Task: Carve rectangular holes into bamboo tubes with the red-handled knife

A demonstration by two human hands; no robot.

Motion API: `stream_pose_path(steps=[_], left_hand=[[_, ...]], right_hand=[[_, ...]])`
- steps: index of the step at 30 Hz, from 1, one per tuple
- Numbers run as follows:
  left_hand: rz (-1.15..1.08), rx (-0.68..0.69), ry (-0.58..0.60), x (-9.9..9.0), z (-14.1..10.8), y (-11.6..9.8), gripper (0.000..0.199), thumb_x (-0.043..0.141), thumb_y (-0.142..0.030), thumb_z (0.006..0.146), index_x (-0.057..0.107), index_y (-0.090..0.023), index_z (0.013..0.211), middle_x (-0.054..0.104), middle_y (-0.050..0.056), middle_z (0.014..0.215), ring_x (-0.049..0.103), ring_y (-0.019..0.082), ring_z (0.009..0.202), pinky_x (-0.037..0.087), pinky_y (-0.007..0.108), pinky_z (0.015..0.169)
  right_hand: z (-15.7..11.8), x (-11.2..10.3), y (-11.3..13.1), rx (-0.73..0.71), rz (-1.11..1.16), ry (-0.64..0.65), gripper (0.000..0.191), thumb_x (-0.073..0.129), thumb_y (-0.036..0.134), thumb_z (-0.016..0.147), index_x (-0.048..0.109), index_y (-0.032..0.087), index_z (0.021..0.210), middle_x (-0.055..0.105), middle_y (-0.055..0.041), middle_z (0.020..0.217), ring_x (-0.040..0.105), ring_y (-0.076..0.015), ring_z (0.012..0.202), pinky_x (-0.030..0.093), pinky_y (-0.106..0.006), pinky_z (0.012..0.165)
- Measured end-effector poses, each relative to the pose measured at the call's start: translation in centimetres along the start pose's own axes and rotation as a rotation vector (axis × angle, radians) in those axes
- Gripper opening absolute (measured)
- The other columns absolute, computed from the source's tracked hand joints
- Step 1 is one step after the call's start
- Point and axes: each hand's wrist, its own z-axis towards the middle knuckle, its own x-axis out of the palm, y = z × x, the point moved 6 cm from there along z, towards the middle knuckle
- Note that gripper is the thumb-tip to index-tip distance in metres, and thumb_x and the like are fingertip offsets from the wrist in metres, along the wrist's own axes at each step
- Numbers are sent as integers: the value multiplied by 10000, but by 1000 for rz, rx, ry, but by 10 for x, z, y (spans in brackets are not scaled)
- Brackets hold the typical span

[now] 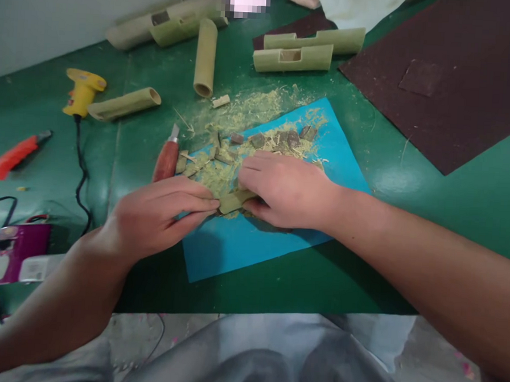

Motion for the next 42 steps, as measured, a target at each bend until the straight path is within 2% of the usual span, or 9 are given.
stream_pose_path(steps=[6,21,24,29,37,42], left_hand=[[16,-32,-15,0,1,0,170,637,-130,1059,760,-242,1098,836,51,1088,820,184,1005,694,316,932],[-11,23,-30,3,9,-3,158,609,-145,1060,739,-234,1040,801,40,1005,774,174,925,678,326,854],[-26,4,-13,3,7,-2,152,611,-136,1059,724,-236,1048,787,40,1006,764,173,917,669,323,846],[-33,28,-50,3,11,-2,132,625,-118,1048,712,-216,1037,778,47,994,759,178,919,653,320,849],[-45,-30,9,2,8,2,150,598,-171,1078,718,-260,1061,794,37,1024,775,186,950,663,346,889],[-50,-19,-23,5,14,4,111,626,-169,1076,716,-213,1030,800,44,999,772,182,950,643,316,878]], right_hand=[[2,1,1,7,10,33,62,612,204,993,597,223,936,692,-122,1052,626,-288,1042,498,-430,874],[-1,1,-3,-37,2,-58,129,643,250,978,555,245,883,683,-89,1001,629,-267,981,497,-398,816],[-1,2,-3,-39,-5,-52,99,615,265,994,576,243,906,698,-103,1034,633,-275,1009,514,-412,834],[-2,1,-2,-46,6,-53,81,598,262,988,583,231,915,699,-111,1042,643,-285,1023,514,-418,835],[-2,0,-2,-44,-3,-50,112,586,272,1008,578,250,899,700,-105,1037,638,-281,1008,515,-419,832],[-4,1,-2,-69,-8,-70,92,576,261,1002,613,239,921,692,-99,1022,627,-274,997,492,-401,823]])
